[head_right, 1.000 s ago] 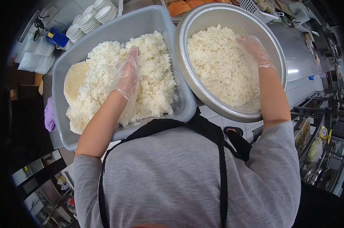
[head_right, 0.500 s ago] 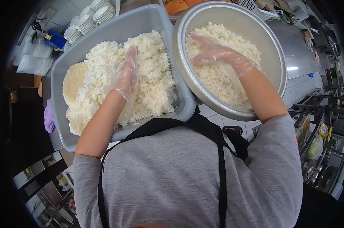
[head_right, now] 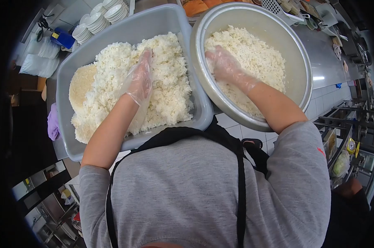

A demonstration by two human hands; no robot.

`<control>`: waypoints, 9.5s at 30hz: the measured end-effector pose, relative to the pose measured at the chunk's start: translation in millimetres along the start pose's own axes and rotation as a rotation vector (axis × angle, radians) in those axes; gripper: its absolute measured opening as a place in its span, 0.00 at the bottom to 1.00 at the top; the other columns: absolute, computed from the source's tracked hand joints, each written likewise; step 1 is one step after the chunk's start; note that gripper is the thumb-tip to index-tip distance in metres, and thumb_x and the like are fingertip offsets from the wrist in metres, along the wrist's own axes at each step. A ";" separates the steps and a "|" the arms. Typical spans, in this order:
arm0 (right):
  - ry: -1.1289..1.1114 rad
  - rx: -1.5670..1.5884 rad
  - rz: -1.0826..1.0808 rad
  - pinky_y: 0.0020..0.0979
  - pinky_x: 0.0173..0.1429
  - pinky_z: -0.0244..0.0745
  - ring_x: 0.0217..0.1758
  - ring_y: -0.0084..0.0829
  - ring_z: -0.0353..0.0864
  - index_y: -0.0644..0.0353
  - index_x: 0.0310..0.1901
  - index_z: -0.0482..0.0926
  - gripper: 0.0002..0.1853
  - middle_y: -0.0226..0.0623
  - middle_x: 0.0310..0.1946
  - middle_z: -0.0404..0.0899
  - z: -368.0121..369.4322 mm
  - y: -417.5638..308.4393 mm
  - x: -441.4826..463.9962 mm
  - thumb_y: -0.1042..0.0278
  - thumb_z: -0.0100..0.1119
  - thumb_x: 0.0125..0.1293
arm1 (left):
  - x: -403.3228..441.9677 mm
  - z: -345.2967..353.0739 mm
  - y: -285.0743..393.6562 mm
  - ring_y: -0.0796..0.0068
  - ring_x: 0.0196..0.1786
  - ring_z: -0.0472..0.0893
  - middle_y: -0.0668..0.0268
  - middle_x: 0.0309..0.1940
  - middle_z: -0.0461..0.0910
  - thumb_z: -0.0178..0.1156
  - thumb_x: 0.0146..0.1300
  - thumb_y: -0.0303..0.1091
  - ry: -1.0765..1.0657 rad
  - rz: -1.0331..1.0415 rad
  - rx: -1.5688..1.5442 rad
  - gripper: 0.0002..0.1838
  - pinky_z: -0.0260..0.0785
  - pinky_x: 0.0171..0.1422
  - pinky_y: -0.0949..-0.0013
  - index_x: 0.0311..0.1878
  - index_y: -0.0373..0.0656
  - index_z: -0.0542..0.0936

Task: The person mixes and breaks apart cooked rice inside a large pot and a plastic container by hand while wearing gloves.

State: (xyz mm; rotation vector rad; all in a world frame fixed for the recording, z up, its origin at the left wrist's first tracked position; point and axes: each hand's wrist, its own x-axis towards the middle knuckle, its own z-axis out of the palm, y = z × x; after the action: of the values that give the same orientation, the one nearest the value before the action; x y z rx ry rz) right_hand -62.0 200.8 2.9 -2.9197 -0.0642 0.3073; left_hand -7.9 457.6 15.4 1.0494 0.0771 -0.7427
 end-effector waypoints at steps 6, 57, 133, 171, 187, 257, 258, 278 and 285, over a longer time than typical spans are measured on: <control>0.164 0.362 0.219 0.35 0.53 0.78 0.49 0.37 0.78 0.49 0.53 0.77 0.23 0.45 0.53 0.75 -27.9 28.1 16.1 0.76 0.63 0.53 | -15.6 15.8 19.1 0.61 0.68 0.69 0.54 0.68 0.65 0.42 0.70 0.64 0.101 -0.012 0.045 0.39 0.65 0.70 0.57 0.73 0.41 0.58; -0.274 0.515 0.182 0.42 0.70 0.65 0.67 0.39 0.68 0.52 0.66 0.70 0.35 0.43 0.64 0.69 -97.2 49.3 -53.5 0.35 0.51 0.66 | -28.5 30.8 36.5 0.61 0.60 0.78 0.52 0.60 0.74 0.31 0.75 0.57 0.079 -0.071 -0.015 0.34 0.74 0.64 0.57 0.68 0.37 0.63; -0.447 1.212 0.238 0.41 0.75 0.55 0.77 0.34 0.51 0.61 0.75 0.47 0.44 0.42 0.75 0.51 -51.3 -12.0 -47.5 0.44 0.56 0.68 | -6.4 11.7 24.4 0.58 0.62 0.76 0.52 0.65 0.67 0.31 0.71 0.67 0.031 0.025 -0.115 0.41 0.75 0.61 0.50 0.75 0.46 0.52; -0.199 0.826 -0.187 0.52 0.61 0.75 0.69 0.47 0.68 0.43 0.66 0.70 0.35 0.42 0.70 0.64 -122.4 -102.0 8.7 0.32 0.52 0.64 | -9.5 9.1 30.4 0.60 0.71 0.66 0.58 0.73 0.58 0.27 0.69 0.70 -0.023 -0.010 -0.064 0.43 0.62 0.72 0.51 0.76 0.46 0.49; -0.180 -0.126 0.494 0.37 0.54 0.76 0.53 0.41 0.80 0.59 0.56 0.78 0.24 0.49 0.51 0.80 -76.2 176.9 -56.0 0.52 0.57 0.62 | -9.7 16.9 28.4 0.58 0.60 0.78 0.55 0.60 0.74 0.35 0.74 0.61 0.061 -0.086 -0.205 0.34 0.75 0.61 0.49 0.67 0.42 0.66; -0.577 0.670 0.616 0.32 0.45 0.79 0.47 0.37 0.79 0.66 0.63 0.69 0.40 0.48 0.56 0.75 -69.5 45.4 -97.6 0.33 0.42 0.69 | -11.6 19.3 27.2 0.56 0.62 0.76 0.53 0.63 0.71 0.39 0.70 0.65 0.096 -0.120 -0.150 0.38 0.73 0.62 0.46 0.70 0.43 0.59; -0.487 0.825 0.538 0.32 0.45 0.79 0.46 0.37 0.79 0.67 0.60 0.72 0.39 0.49 0.53 0.77 -75.7 32.6 -98.3 0.33 0.42 0.69 | -12.9 20.4 28.6 0.56 0.62 0.76 0.52 0.63 0.71 0.38 0.71 0.65 0.101 -0.130 -0.140 0.39 0.73 0.61 0.45 0.72 0.43 0.56; -0.294 0.457 0.488 0.34 0.49 0.76 0.39 0.34 0.81 0.65 0.45 0.80 0.23 0.45 0.37 0.82 -58.4 147.3 -69.2 0.49 0.53 0.67 | -19.6 30.1 32.0 0.56 0.60 0.77 0.53 0.62 0.72 0.38 0.71 0.65 0.164 -0.128 -0.123 0.36 0.74 0.60 0.47 0.69 0.44 0.64; -0.347 -0.060 0.475 0.40 0.56 0.73 0.48 0.44 0.81 0.64 0.44 0.81 0.23 0.50 0.42 0.82 -41.4 147.4 -81.2 0.49 0.53 0.63 | -11.5 18.5 27.4 0.56 0.62 0.76 0.53 0.64 0.69 0.39 0.70 0.66 0.048 -0.112 -0.112 0.40 0.73 0.61 0.44 0.72 0.44 0.55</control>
State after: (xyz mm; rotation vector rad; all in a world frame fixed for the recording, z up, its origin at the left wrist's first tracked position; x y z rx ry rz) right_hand -129.4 43.2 28.4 -2.8681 0.5825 0.8938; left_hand -5.7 456.4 50.3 0.9621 0.2177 -0.8058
